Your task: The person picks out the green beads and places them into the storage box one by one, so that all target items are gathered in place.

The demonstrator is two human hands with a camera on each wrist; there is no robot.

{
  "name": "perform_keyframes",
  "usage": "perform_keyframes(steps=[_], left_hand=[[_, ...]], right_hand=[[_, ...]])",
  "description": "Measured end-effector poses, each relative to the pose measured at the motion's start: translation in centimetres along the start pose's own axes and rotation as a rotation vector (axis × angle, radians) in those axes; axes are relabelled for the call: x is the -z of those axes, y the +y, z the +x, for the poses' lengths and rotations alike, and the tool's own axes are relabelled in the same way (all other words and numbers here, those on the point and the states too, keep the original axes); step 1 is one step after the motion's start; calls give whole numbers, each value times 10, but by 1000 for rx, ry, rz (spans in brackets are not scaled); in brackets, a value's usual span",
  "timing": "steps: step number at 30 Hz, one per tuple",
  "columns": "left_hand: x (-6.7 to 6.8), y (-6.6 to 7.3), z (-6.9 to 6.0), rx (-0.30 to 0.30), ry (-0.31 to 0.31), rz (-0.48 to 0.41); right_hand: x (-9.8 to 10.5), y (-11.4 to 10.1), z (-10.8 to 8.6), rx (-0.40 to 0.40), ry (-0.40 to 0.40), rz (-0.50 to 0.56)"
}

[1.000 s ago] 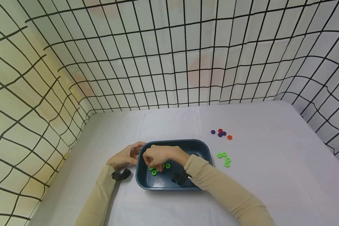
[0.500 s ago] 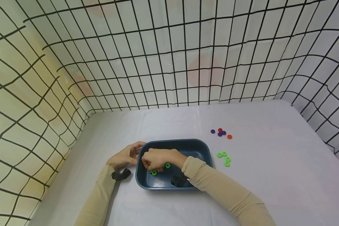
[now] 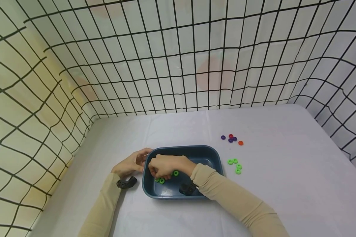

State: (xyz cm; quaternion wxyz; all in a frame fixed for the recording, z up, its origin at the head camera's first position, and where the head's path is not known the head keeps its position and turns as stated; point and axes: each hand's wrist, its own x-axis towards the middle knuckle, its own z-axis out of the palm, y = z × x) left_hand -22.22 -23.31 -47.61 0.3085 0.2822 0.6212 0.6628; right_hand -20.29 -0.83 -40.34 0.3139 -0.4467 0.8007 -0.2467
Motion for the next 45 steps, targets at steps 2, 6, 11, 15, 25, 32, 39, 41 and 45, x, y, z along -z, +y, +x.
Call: perform_keyframes(steps=[2, 6, 11, 15, 25, 32, 39, 41, 45], left_hand=[[0, 0, 0, 2, 2, 0], [0, 1, 0, -1, 3, 0], [0, 1, 0, -2, -1, 1], [-1, 1, 1, 1, 0, 8], [-2, 4, 3, 6, 19, 21], [-3, 3, -2, 19, 40, 11], [-3, 4, -6, 24, 50, 12], [-3, 4, -5, 27, 51, 9], [-3, 2, -3, 30, 43, -2]], right_hand=[[1, 0, -1, -2, 4, 10], [4, 0, -1, 17, 11, 19], [10, -1, -4, 67, 32, 30], [22, -2, -15, 114, 66, 58], [58, 27, -108, 100, 388, 151], [47, 61, -189, -89, 574, 168], [18, 95, -240, -243, 641, 174], [12, 102, -246, -253, 628, 171], [4, 110, -254, -303, 619, 151]])
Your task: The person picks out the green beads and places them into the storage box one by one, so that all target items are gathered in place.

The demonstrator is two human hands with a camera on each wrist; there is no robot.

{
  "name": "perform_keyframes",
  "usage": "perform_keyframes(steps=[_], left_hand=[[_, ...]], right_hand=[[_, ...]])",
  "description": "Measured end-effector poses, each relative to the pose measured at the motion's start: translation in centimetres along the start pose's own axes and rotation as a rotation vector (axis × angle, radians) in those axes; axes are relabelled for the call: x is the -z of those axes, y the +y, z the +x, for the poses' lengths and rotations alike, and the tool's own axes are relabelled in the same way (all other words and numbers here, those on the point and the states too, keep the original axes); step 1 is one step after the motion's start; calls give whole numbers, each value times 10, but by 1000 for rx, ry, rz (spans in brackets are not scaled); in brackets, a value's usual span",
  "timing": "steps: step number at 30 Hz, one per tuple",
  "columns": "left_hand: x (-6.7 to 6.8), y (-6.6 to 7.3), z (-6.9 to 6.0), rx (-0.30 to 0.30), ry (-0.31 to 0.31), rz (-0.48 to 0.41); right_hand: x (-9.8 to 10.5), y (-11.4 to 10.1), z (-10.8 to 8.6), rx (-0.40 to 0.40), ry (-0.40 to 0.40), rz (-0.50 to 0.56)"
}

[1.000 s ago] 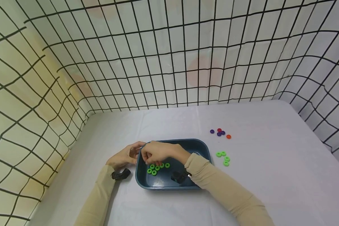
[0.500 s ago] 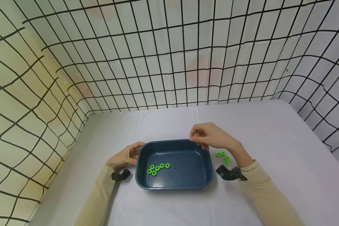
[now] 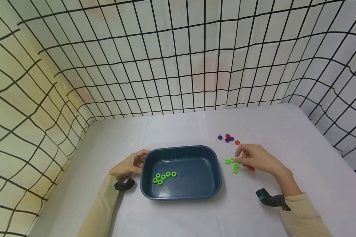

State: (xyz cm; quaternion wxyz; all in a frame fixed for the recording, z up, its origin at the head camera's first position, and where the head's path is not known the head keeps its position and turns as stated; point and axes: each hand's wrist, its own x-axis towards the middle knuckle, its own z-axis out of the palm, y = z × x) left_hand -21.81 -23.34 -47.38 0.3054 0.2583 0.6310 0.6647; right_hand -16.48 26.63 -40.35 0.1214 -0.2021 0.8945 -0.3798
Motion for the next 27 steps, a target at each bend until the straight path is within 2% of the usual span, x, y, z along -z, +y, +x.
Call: perform_keyframes(steps=[4, 7, 17, 27], left_hand=[[-1, -1, 1, -2, -5, -8], [-1, -1, 2, -4, -2, -10], [-1, -1, 2, -4, -9, -17], [-3, 1, 0, 5, 6, -20]], right_hand=[[-2, 9, -4, -59, -16, -53], [-5, 15, -4, -73, -31, -63], [-13, 21, 0, -19, -58, -39], [-21, 14, 11, -35, -59, -60]])
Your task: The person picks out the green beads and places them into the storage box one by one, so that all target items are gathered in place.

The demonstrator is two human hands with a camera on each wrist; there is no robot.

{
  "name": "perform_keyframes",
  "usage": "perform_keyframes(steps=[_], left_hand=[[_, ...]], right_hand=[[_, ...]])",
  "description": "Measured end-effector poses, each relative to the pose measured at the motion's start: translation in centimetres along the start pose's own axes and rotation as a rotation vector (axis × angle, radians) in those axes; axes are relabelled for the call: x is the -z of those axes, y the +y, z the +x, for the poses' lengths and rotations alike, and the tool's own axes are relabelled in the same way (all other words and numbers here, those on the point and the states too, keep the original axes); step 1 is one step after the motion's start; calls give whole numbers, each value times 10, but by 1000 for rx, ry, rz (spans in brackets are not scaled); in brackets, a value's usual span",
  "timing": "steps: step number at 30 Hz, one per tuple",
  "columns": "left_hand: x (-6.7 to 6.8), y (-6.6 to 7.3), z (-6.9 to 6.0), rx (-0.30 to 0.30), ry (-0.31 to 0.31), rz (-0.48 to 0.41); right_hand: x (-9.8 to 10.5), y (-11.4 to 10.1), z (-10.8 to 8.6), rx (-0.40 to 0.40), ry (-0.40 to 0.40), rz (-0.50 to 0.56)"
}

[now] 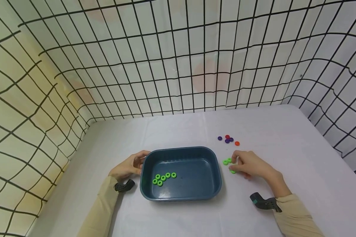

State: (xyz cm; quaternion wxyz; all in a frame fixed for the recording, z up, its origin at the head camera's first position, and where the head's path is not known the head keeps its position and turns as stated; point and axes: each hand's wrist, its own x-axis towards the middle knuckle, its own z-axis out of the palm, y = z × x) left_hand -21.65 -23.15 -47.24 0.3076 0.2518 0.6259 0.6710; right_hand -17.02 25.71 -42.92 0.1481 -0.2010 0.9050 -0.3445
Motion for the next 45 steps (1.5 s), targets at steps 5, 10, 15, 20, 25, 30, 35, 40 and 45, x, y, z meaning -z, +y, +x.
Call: perform_keyframes(steps=[5, 10, 15, 20, 25, 30, 35, 40, 45], left_hand=[[0, 0, 0, -5, -2, 1], [-1, 0, 0, -4, 2, 3], [-1, 0, 1, -7, -1, 7], [0, -3, 2, -10, -9, 6], [1, -4, 2, -8, -12, 15], [2, -3, 2, -13, -12, 32], [2, -2, 0, -10, -4, 29], [3, -2, 0, -8, -5, 12], [4, -3, 1, -7, -10, 21]], right_hand=[[-1, -4, 2, -1, -15, 16], [-1, -4, 2, -8, -19, 31], [-1, -5, 2, -27, -17, 49], [1, -5, 2, -18, 20, 55], [5, -11, 9, 52, 121, 106], [9, -35, 26, 103, 162, 224], [8, -75, 56, 184, 99, 301], [-12, -121, 90, 280, -27, 285], [-37, -155, 115, 349, -127, 254]])
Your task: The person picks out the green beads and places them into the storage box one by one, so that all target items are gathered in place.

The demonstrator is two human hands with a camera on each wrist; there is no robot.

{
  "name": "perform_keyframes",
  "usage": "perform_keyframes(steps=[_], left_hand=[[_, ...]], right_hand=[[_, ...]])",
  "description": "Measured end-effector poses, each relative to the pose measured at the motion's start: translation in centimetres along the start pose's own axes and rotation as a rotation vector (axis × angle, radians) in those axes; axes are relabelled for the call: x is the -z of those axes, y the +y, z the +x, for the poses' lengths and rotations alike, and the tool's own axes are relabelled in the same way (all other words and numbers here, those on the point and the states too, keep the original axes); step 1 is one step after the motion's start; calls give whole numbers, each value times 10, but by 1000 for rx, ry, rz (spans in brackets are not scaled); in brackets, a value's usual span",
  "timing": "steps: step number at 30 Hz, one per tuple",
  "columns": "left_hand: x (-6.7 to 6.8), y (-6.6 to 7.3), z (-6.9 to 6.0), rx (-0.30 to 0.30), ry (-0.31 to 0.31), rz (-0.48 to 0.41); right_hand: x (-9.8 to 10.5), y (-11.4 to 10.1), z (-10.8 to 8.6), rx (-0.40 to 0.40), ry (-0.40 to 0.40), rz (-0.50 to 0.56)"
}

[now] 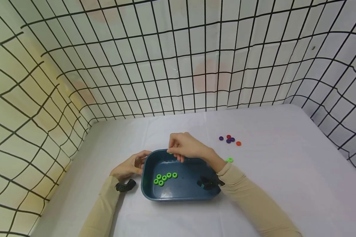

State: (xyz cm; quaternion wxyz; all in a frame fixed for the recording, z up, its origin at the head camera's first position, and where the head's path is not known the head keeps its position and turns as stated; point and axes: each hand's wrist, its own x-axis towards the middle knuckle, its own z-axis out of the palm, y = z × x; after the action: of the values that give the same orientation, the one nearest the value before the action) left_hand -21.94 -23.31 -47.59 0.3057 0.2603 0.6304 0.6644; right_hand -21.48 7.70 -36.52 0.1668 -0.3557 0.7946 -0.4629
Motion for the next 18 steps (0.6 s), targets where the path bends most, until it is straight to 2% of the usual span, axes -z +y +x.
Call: perform_keyframes(steps=[5, 10, 14, 18], left_hand=[[0, -1, 1, 0, -9, -7], [0, -1, 0, -11, -26, -13], [-1, 1, 0, -10, -25, -24], [-1, 2, 0, -6, -20, -23]], right_hand=[[-26, -1, 23, 29, -142, -32], [-52, 4, 39, -19, -257, -83], [-68, 5, 46, -70, -299, -138], [-77, 6, 50, -82, -296, -197]])
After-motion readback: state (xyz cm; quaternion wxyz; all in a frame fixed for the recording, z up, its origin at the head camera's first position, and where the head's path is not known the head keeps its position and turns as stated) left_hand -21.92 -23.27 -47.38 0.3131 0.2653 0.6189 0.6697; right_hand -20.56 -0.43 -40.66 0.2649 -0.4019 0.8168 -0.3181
